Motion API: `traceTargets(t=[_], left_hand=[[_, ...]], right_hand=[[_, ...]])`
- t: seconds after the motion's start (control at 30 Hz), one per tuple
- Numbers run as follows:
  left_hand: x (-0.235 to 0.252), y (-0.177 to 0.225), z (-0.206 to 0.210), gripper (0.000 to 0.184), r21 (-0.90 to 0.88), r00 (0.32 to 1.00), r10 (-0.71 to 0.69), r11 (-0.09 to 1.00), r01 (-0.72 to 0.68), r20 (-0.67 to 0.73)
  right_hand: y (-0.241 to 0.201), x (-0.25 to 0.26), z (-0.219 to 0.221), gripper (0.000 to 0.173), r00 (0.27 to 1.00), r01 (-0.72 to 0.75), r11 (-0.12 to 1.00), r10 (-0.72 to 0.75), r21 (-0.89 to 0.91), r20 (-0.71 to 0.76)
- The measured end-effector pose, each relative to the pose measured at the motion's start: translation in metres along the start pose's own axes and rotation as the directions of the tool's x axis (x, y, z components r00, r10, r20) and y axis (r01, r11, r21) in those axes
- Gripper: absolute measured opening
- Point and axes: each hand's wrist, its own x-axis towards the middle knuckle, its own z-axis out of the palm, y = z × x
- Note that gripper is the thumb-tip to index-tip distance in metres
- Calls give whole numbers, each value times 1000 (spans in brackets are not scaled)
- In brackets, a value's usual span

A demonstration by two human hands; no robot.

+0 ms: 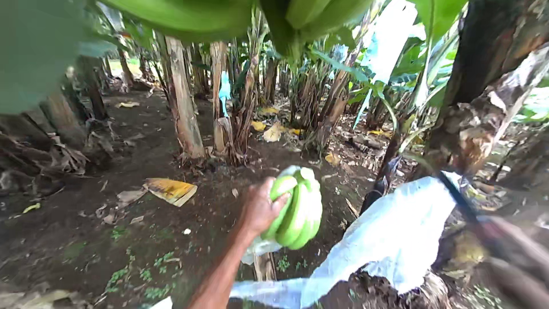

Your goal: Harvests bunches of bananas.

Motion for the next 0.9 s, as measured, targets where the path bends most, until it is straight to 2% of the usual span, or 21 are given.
traceTargets(t=[0.03, 0.07, 0.13, 0.17, 0.27, 0.33, 0.4, 0.5, 0.6, 0.73, 0.8, 0.9], left_hand=[[-20, -6, 28, 48, -17, 992, -61, 998, 63, 110], [-43, -13, 54, 49, -7, 975, -105, 994, 109, 194], [-90, -30, 96, 50, 42, 930, -176, 984, 172, 324], [-114, -37, 112, 50, 69, 907, -208, 978, 197, 367], [-172, -54, 137, 52, 155, 853, -310, 951, 269, 421], [-201, -63, 145, 53, 189, 836, -360, 933, 307, 415], [-223, -68, 147, 54, 218, 820, -406, 913, 345, 403], [-246, -76, 146, 54, 252, 815, -450, 891, 378, 365], [-260, -84, 145, 55, 294, 792, -507, 858, 422, 341], [-269, -90, 144, 55, 385, 738, -607, 782, 490, 294], [-277, -92, 148, 55, 405, 695, -656, 744, 531, 293], [-284, -100, 154, 54, 416, 683, -680, 721, 554, 268]], right_hand=[[24, -8, 41, 59, 987, -158, 969, 158, 188, 16], [48, -15, 88, 54, 949, -306, 872, 312, 382, 48], [84, -35, 183, 39, 821, -517, 545, 534, 660, 202], [94, -47, 223, 36, 755, -587, 376, 573, 717, 318], [101, -82, 310, 32, 616, -696, -27, 491, 717, 616], [101, -98, 347, 33, 550, -760, -149, 370, 632, 749], [105, -106, 371, 35, 478, -835, -173, 244, 523, 844], [110, -108, 398, 30, 389, -903, -153, 103, 401, 915], [94, -102, 409, 36, 299, -934, -194, 33, 300, 954], [66, -94, 417, 38, 235, -932, -279, 21, 231, 972], [58, -92, 413, 37, 192, -950, -240, 62, 201, 980], [50, -88, 414, 38, 143, -970, -179, 111, 162, 983]])
